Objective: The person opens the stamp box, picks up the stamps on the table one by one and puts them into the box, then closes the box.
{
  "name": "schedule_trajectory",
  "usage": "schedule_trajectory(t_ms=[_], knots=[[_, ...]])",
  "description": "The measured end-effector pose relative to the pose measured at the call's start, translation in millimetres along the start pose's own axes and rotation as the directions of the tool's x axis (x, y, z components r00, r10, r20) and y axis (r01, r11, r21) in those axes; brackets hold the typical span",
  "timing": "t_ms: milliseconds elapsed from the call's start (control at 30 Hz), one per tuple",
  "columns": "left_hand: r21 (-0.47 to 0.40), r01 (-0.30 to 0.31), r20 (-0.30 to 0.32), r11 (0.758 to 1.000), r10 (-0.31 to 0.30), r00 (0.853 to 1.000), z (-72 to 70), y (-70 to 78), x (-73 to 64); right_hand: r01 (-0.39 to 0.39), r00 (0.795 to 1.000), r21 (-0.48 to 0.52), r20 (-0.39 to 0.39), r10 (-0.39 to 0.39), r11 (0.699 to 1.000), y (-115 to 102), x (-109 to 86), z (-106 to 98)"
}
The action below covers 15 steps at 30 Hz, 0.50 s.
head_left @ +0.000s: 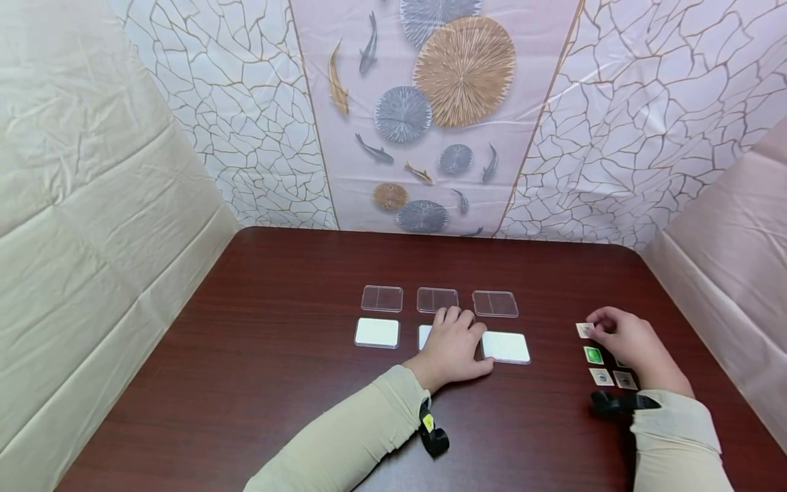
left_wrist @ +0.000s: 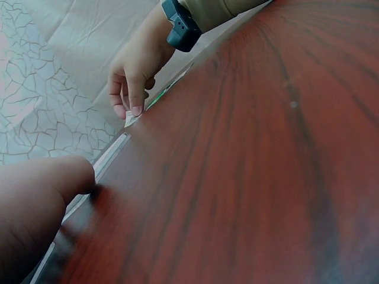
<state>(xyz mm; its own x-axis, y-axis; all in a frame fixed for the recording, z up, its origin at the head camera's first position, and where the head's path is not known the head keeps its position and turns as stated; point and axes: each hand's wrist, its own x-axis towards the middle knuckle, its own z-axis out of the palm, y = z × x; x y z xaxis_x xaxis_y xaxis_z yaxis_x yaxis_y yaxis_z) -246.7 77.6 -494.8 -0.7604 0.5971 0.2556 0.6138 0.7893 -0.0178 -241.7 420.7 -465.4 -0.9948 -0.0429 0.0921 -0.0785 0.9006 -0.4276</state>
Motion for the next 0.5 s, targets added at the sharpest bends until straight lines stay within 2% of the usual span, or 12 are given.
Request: schedule_trajectory(t_ms=[267,500], knots=[[0.003,-0.003,-0.005,1.000,0.003,1.000,-1.3,0.2,-0.4,0.023,0.999,0.059,-0.034,-0.021,0.998,-9,-0.6,-1],[-0.005,-0.001,-0.011,1.000,0.001,1.000,-0.8,-0.4,-0.8,0.024,0.999,0.150,0.037,-0.030,0.988,-37,4.5,-3]])
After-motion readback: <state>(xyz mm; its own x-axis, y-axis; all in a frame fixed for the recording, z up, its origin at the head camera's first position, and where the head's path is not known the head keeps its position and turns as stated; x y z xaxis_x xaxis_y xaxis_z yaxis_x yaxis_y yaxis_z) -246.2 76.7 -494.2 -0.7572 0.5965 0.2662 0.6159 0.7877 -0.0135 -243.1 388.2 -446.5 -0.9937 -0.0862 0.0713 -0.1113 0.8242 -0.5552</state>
